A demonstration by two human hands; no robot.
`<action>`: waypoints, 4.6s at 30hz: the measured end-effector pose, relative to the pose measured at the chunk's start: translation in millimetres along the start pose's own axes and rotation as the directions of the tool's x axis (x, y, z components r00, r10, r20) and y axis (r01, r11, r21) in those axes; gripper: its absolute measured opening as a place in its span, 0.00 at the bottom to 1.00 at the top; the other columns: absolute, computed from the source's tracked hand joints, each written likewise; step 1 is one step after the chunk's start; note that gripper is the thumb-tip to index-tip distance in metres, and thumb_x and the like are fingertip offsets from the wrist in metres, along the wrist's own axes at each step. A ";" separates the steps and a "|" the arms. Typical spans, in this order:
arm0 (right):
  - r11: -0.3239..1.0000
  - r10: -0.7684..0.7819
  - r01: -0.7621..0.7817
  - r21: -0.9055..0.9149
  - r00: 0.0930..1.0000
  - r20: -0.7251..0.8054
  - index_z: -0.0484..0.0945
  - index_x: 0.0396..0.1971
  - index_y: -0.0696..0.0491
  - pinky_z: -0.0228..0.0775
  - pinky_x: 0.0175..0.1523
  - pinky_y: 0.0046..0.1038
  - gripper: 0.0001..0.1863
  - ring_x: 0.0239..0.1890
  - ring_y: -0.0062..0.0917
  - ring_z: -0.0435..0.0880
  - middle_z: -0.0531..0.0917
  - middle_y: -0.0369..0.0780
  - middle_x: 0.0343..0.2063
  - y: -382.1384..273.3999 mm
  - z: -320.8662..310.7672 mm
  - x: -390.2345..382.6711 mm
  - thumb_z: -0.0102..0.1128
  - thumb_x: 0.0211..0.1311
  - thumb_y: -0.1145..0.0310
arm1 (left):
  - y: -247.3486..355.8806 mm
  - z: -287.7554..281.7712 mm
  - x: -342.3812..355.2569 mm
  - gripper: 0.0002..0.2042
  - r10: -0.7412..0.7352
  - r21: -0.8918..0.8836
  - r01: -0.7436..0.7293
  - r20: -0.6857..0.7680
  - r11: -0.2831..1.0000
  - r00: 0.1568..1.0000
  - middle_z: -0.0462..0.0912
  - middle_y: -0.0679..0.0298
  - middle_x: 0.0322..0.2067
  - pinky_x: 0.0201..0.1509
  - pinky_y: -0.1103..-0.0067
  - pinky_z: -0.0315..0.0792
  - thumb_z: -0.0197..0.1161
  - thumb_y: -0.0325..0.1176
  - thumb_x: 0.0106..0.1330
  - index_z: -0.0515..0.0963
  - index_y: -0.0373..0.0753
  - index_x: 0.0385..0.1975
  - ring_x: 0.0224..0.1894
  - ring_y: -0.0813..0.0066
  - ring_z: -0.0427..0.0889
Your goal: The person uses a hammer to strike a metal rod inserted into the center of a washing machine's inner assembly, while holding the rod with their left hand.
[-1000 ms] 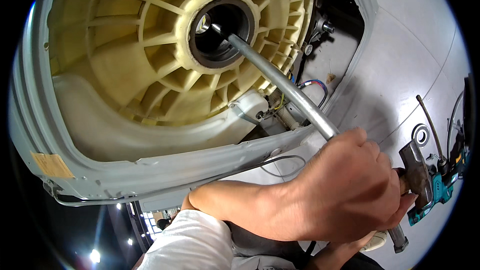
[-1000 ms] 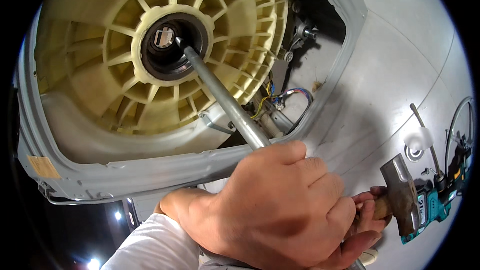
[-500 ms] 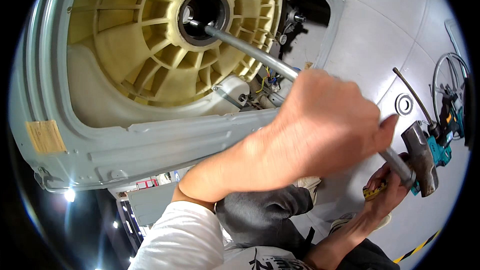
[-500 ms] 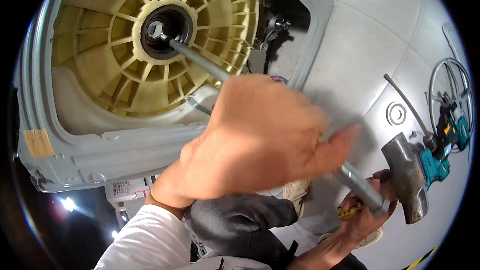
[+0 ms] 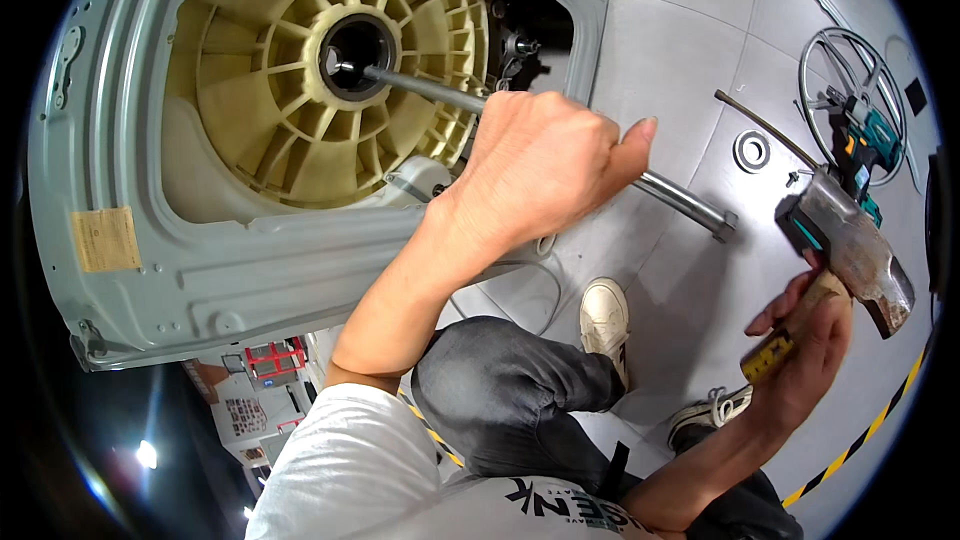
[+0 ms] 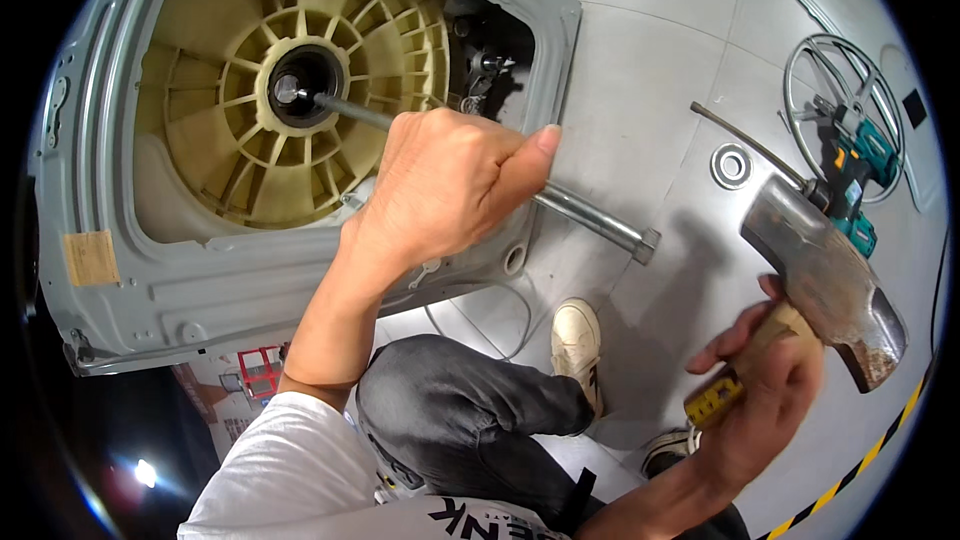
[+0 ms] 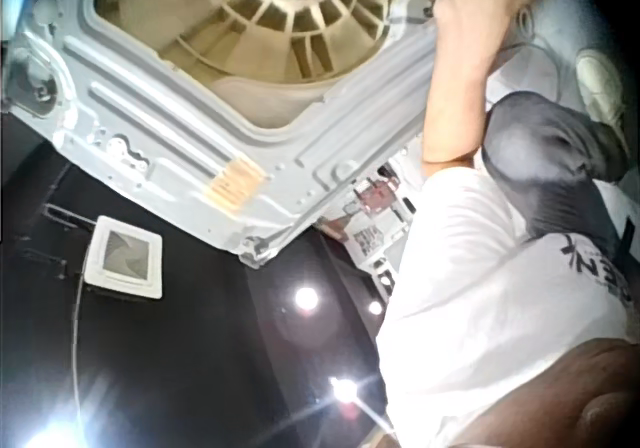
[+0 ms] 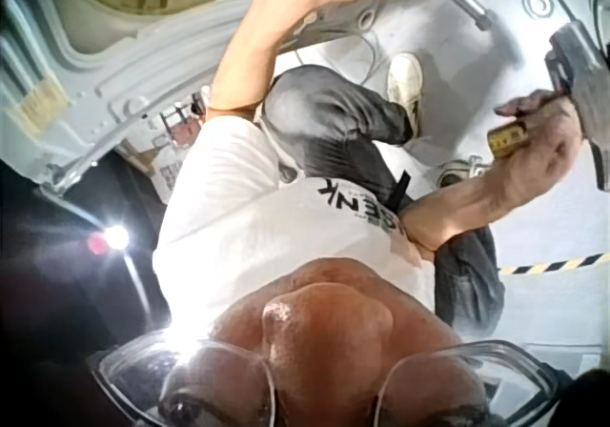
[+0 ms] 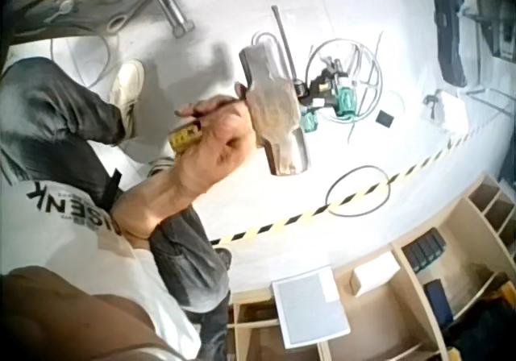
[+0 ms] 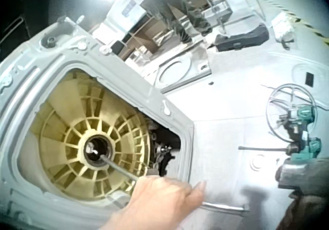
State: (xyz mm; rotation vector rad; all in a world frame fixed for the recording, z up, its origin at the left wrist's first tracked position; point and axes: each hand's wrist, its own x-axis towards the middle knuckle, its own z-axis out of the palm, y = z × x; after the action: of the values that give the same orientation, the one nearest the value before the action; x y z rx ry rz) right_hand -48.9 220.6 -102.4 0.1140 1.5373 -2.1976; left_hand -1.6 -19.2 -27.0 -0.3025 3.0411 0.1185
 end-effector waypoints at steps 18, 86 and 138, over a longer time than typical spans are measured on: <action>0.940 0.231 -0.239 0.245 0.971 0.063 0.65 0.43 0.61 0.63 0.11 0.19 0.28 0.08 0.18 0.67 0.71 0.38 0.16 20.5 7.3 -11.2 0.47 0.65 0.46 | -7.7 -16.8 11.9 0.23 0.111 0.086 -0.116 0.070 0.989 0.991 0.69 0.56 0.12 0.20 0.68 0.62 0.59 0.49 0.58 0.67 0.35 0.12 0.17 0.55 0.70; 0.983 0.055 -0.020 0.180 0.980 -0.193 0.69 0.38 0.57 0.57 0.10 0.17 0.13 0.08 0.15 0.60 0.65 0.36 0.12 -11.9 -25.7 -16.5 0.47 0.68 0.62 | -6.6 -0.7 15.7 0.13 0.117 0.150 -0.098 -0.125 0.984 0.985 0.71 0.55 0.12 0.22 0.67 0.66 0.59 0.33 0.56 0.70 0.36 0.11 0.17 0.53 0.72; 0.995 -0.002 0.033 0.094 0.950 -0.311 0.69 0.33 0.59 0.53 0.09 0.15 0.14 0.05 0.14 0.58 0.63 0.35 0.11 -28.2 3.2 -6.8 0.50 0.65 0.61 | -3.2 -17.8 10.9 0.11 0.125 0.072 -0.119 -0.090 0.990 0.988 0.70 0.56 0.11 0.20 0.69 0.64 0.60 0.31 0.53 0.71 0.36 0.12 0.16 0.56 0.71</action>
State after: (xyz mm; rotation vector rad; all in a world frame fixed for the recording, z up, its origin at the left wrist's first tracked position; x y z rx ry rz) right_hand -53.7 227.6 -74.4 0.5014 1.5920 -2.3564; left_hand -12.9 -26.0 -10.5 -0.1197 3.1485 0.0102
